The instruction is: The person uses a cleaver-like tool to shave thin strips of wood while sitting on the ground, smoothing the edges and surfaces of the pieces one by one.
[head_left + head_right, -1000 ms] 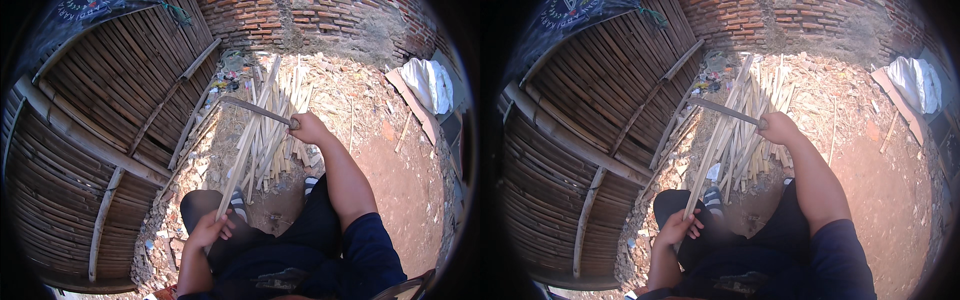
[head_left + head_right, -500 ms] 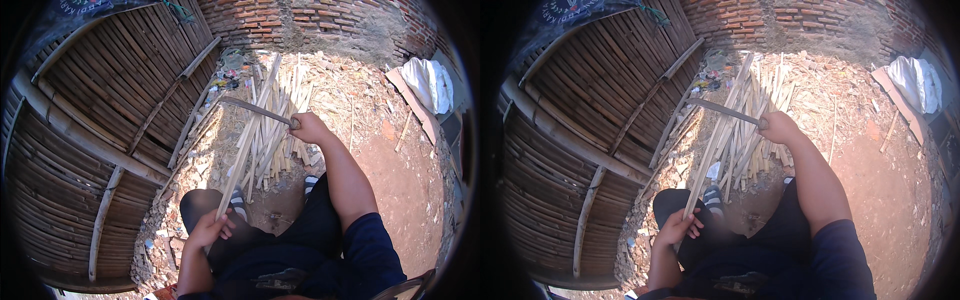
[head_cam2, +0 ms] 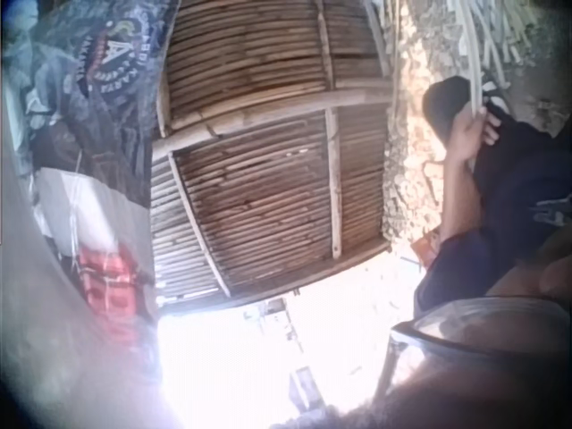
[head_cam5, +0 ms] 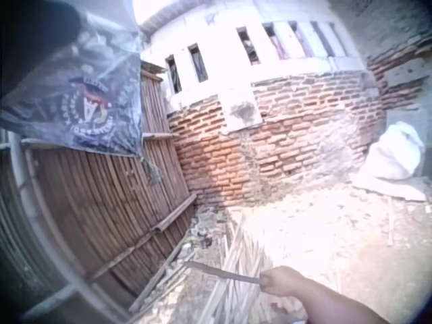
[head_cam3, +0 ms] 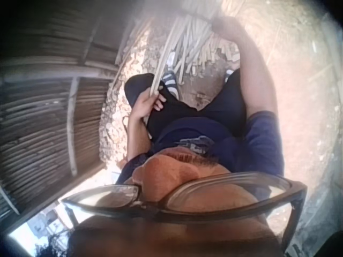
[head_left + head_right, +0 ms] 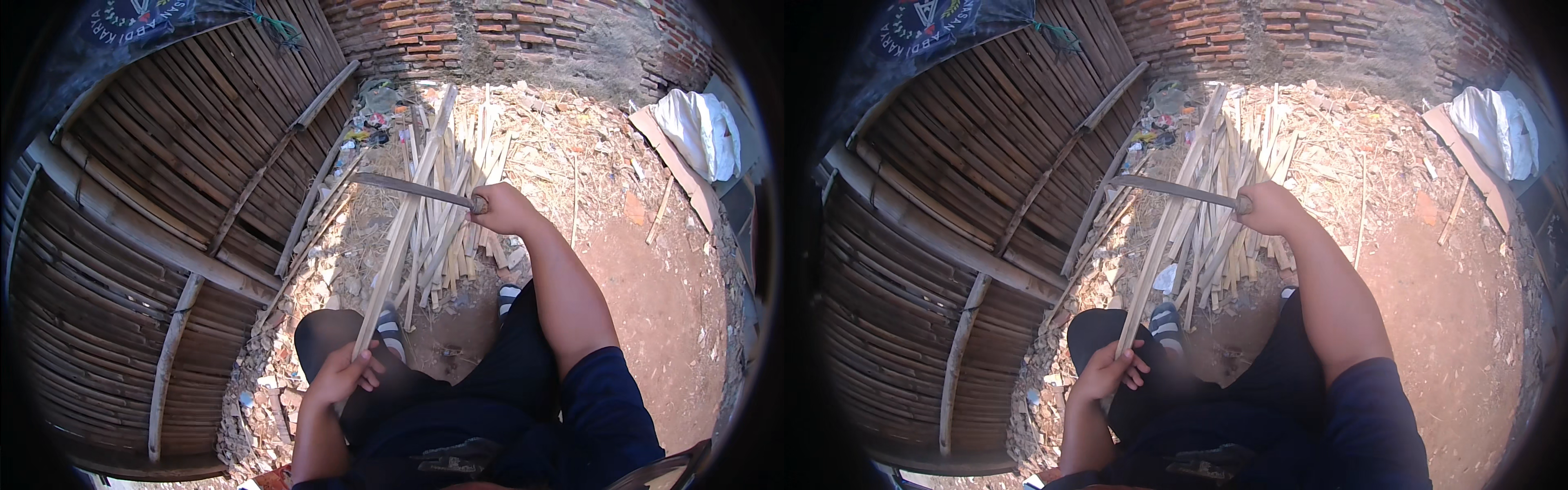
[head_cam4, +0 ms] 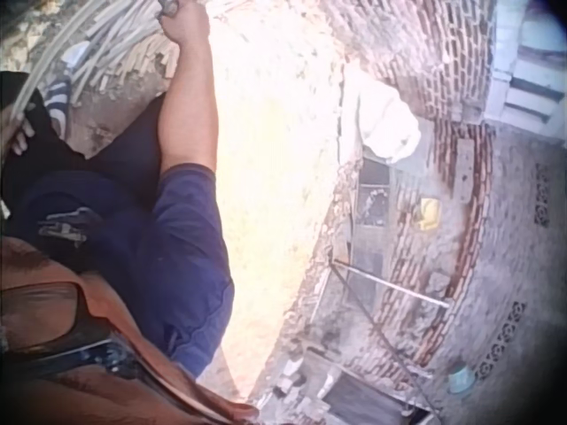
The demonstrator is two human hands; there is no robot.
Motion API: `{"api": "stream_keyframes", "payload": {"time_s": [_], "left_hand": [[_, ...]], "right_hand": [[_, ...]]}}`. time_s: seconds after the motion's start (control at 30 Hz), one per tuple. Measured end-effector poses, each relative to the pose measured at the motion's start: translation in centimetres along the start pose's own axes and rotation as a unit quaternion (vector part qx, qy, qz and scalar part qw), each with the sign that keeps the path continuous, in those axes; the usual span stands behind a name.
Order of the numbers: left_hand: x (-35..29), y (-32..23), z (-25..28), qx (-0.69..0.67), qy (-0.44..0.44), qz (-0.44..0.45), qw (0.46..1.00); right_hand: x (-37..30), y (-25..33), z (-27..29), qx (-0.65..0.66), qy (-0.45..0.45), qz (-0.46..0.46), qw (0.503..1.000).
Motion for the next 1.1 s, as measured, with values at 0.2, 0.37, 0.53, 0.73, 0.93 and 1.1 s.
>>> {"api": "stream_keyframes", "payload": {"time_s": [0.2,0.37,0.53,0.73,0.93,1.1], "left_hand": [[0.1,0.6,0.1,-0.021,0.005,0.011,1.000],[-0.1,0.6,0.2,-0.017,0.002,0.010,1.000],[0.0,0.5,0.2,-0.007,0.003,0.002,1.000],[0.1,0.6,0.1,-0.007,0.012,0.005,1.000],[0.0,0.5,0.3,-0.009,0.004,0.005,1.000],[0.0,0.4,0.2,-0.004,0.001,0.003,1.000]], "right_hand": [[-1.0,1.8,-1.3,-0.011,0.047,0.092,0.995],[-2.1,4.7,-1.5,-0.076,0.110,0.110,0.985],[-0.8,2.0,-0.1,-0.032,0.030,0.053,0.998],[-1.1,1.9,-0.3,-0.019,0.047,0.060,0.997],[-1.7,4.1,-1.7,-0.052,0.090,0.112,0.988],[-0.3,1.5,-1.1,-0.010,0.054,0.054,0.997]]}}
Point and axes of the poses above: each hand's wrist, its own x-axis towards the middle knuckle, its own z-axis out of the back of the hand, y = z × x, the point moved 7 cm from there along x, towards the middle knuckle, and after that the axes turned 2 degrees about -z, right-handed, at the moved point
